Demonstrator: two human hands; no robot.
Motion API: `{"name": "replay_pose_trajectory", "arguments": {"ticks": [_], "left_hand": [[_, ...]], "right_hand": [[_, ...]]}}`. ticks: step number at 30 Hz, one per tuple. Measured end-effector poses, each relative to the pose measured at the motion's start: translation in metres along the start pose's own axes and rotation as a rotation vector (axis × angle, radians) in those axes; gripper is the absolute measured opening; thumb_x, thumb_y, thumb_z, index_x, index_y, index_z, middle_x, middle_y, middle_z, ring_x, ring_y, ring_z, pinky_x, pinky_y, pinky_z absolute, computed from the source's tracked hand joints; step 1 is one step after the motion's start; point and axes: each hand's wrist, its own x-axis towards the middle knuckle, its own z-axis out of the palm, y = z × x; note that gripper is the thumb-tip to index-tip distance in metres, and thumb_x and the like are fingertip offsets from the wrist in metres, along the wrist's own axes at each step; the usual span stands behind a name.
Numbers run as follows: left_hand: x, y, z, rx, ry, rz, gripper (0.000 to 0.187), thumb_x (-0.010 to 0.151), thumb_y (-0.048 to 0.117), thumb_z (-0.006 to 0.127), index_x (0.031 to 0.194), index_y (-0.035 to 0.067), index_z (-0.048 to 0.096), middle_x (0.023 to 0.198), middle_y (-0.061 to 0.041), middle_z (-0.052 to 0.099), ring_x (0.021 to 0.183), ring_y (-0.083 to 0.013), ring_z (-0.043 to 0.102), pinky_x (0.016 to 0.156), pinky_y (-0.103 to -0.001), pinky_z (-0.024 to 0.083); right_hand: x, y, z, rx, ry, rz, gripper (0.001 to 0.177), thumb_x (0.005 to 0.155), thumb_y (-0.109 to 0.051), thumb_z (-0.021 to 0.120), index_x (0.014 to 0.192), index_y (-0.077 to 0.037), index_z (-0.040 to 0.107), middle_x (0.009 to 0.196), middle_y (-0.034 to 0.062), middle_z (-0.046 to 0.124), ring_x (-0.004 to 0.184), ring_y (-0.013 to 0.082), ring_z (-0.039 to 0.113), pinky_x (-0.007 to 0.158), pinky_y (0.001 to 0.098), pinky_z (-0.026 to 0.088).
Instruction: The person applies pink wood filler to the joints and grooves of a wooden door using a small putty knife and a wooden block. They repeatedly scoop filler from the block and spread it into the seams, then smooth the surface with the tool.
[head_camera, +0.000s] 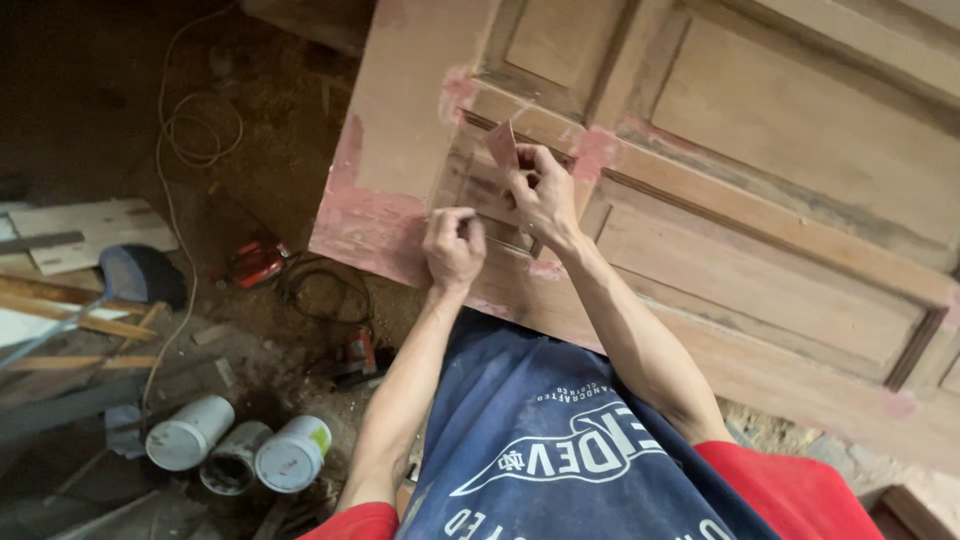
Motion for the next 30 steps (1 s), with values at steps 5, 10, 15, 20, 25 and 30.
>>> {"name": "replay_pose_trajectory", "arguments": {"ticks": [5,10,15,20,25,30], "left_hand": [[-0.003,-0.002,0.008,0.04,0.003,-0.022,0.012,0.085,0.006,0.072,0.096,0.007,0.067,0.092,-0.012,0.066,0.08,-0.0296,0.067,0.069,-0.038,0.057],[-0.005,-0.005,0.008,-0.037,0.058,-0.08,0.009,0.087,0.006,0.071,0.094,0.008,0.066,0.085,-0.009,0.064,0.068,-0.0244,0.064,0.061,-0.035,0.054],[-0.005,-0.007,0.011,-0.045,0.043,-0.082,0.009,0.087,0.007,0.072,0.094,0.008,0.065,0.083,-0.008,0.062,0.063,-0.0211,0.063,0.056,-0.033,0.053],[-0.007,-0.007,0.013,-0.045,0.018,-0.124,0.01,0.087,0.007,0.072,0.093,0.008,0.065,0.083,-0.007,0.062,0.06,-0.0186,0.063,0.055,-0.032,0.053],[-0.005,-0.005,0.011,-0.042,0.012,-0.114,0.01,0.087,0.006,0.073,0.093,0.007,0.065,0.082,-0.007,0.062,0.06,-0.0183,0.063,0.054,-0.031,0.053],[-0.004,-0.004,0.012,-0.034,-0.001,-0.104,0.01,0.087,0.006,0.072,0.093,0.006,0.064,0.082,-0.007,0.061,0.06,-0.0186,0.063,0.054,-0.032,0.053]], "right_hand": [[0.017,0.001,-0.002,-0.565,-0.002,-0.609,0.032,0.088,0.002,0.065,0.12,-0.005,0.07,0.119,0.0145,0.068,0.098,0.0294,0.069,0.079,0.0381,0.06],[0.026,-0.004,-0.008,-0.823,-0.135,-0.741,0.036,0.084,0.0,0.066,0.117,-0.01,0.072,0.128,0.0073,0.066,0.114,0.0303,0.065,0.083,0.0399,0.06],[0.042,-0.012,-0.01,-0.92,-0.243,-0.731,0.03,0.084,-0.007,0.072,0.114,-0.013,0.074,0.127,0.0048,0.067,0.11,0.0296,0.064,0.084,0.0395,0.059],[0.053,-0.013,-0.009,-0.936,-0.275,-0.809,0.038,0.08,-0.006,0.07,0.118,-0.01,0.073,0.129,0.0069,0.064,0.112,0.0293,0.063,0.092,0.04,0.059],[0.053,-0.013,-0.001,-0.963,-0.287,-0.771,0.039,0.08,-0.003,0.068,0.119,-0.011,0.073,0.13,0.0067,0.063,0.113,0.0305,0.062,0.087,0.0392,0.06],[0.05,-0.018,0.002,-0.999,-0.258,-0.727,0.036,0.082,-0.005,0.069,0.117,-0.012,0.073,0.129,0.006,0.064,0.112,0.0297,0.062,0.078,0.0395,0.062]]}}
